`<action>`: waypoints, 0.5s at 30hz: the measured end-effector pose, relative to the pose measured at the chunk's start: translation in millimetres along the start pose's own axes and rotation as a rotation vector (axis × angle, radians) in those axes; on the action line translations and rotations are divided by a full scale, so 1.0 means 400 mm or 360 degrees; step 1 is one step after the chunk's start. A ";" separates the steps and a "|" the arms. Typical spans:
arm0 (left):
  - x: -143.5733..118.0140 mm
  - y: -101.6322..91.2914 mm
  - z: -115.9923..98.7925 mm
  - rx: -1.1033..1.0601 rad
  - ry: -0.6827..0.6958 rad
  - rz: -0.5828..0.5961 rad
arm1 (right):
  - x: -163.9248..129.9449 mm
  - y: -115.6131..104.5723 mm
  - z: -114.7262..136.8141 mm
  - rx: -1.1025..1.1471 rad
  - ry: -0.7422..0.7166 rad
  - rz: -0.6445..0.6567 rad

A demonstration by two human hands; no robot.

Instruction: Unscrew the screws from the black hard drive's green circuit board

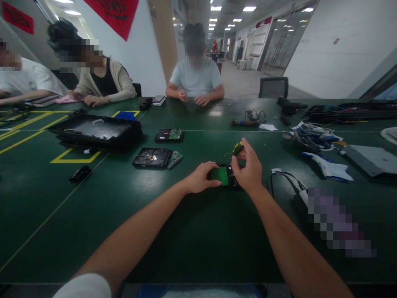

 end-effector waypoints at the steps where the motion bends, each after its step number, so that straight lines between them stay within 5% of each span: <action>1: 0.000 0.000 -0.001 -0.0004 0.0001 -0.0003 | 0.000 0.000 0.000 -0.0002 0.0001 -0.0003; 15: 0.001 0.002 0.004 0.0012 0.0033 -0.0021 | 0.004 -0.003 0.004 -0.0040 -0.0033 -0.0018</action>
Point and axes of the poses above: each hand's wrist, its own x-axis towards the middle knuckle, its own y-axis out of the palm, z = x × y, the point moved 5 cm from there along x, towards the middle knuckle, and after that the axes turned 14 degrees about -y, right-handed, at the moved point
